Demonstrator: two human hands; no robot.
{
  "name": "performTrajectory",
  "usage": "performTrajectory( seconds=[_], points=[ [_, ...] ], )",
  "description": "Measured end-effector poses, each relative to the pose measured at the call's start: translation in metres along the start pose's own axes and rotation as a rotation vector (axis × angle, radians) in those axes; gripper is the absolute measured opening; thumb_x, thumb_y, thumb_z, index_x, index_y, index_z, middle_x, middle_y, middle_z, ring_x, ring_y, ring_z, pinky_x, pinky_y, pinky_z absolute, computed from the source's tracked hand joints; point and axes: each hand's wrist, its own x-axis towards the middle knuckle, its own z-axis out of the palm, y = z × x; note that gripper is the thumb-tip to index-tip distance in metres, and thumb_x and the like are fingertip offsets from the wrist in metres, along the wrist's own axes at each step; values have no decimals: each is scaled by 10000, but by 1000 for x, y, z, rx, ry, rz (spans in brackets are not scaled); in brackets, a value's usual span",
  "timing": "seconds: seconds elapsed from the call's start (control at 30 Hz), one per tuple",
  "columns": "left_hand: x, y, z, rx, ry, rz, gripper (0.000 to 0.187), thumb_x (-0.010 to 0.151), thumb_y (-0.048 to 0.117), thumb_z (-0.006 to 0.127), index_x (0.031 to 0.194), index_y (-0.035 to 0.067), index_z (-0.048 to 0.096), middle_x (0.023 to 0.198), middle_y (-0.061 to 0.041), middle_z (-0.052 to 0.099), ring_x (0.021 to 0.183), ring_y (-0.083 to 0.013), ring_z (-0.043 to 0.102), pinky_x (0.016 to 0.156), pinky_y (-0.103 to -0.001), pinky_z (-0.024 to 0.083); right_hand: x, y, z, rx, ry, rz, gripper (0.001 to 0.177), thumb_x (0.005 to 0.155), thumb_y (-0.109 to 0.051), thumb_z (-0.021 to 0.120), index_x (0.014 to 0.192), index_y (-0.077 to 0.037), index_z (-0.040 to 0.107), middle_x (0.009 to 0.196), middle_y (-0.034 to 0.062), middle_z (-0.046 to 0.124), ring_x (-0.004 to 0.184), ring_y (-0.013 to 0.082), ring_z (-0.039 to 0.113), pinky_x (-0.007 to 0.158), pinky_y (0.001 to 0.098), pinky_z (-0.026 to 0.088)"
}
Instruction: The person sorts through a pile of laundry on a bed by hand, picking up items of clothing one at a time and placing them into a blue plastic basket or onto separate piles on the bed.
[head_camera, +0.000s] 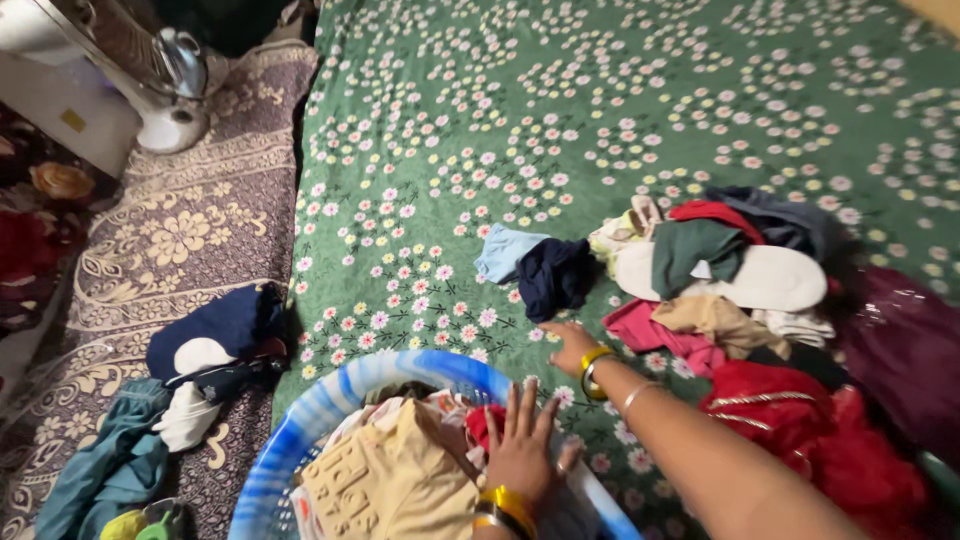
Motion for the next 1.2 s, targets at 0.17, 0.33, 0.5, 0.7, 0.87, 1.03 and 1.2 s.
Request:
performTrajectory(
  seconds=[0.17, 0.33, 0.5, 0.7, 0.87, 1.03, 1.2],
  points=[
    [-8, -4, 15, -4, 81, 43, 828, 838, 556, 724, 1524, 181, 450, 1665, -142, 187, 1532, -377, 103, 1130, -689, 81, 69, -17, 11, -86, -68, 308, 734, 750, -386, 868, 1433, -355, 601, 1640, 246, 176, 1493, 410, 256, 1230, 402, 263],
    [-4, -5, 15, -50, -7, 12, 885, 847, 520, 734, 1573, 167, 373, 1683, -163, 140, 1535, -409, 85, 1158, -650, 88, 68, -4, 20, 372, 209, 52, 687, 738, -215, 852, 1355, -36, 607, 1442, 234, 458, 1304, 349, 456, 1055, 428, 412],
    [0, -8, 20, -16, 61, 35, 962, 890, 541, 726, 1602, 86, 266, 1695, -174, 131, 1534, -419, 106, 1185, -591, 132, -8, -21, -7, 1260, 332, -66, 241, 900, -33, 722, 1125, 44, 757, 1028, 119, 766, 918, 189, 722, 863, 295, 559],
    [-9, 14, -9, -536, 65, -181, 1175, 773, 376, 878, 1581, -31, 128, 1633, -256, 183, 1558, -402, 160, 1281, -452, 208, -158, -96, -124, 1750, -53, -132, 220, 956, -39, 538, 1131, -60, 671, 1013, 115, 701, 854, 212, 712, 711, 348, 552],
    [-65, 80, -54, -708, 569, -6, 1150, 620, 165, 814, 1586, -1, 212, 1606, -286, 310, 1514, -445, 265, 1222, -464, 239, -262, -171, -167, 1252, -215, -58, 464, 820, -75, 416, 1148, 18, 730, 1153, 129, 758, 1048, 179, 719, 966, 318, 535],
    [-102, 95, -85, -688, 395, 228, 760, 638, 55, 787, 1374, 49, 601, 1367, -177, 646, 1321, -307, 563, 1126, -396, 455, -305, -188, -168, 1023, -134, -400, 463, 1078, -264, 384, 1155, 19, 742, 1098, 123, 778, 996, 208, 719, 946, 344, 547],
    [-123, 96, -96, -1116, 169, 154, 572, 670, 16, 738, 1233, -23, 644, 1036, -70, 716, 941, -134, 684, 804, -314, 583, -362, -256, -240, 955, -247, -211, 420, 845, -70, 786, 1251, -105, 680, 996, 47, 717, 904, 123, 682, 818, 308, 558]
  ],
)
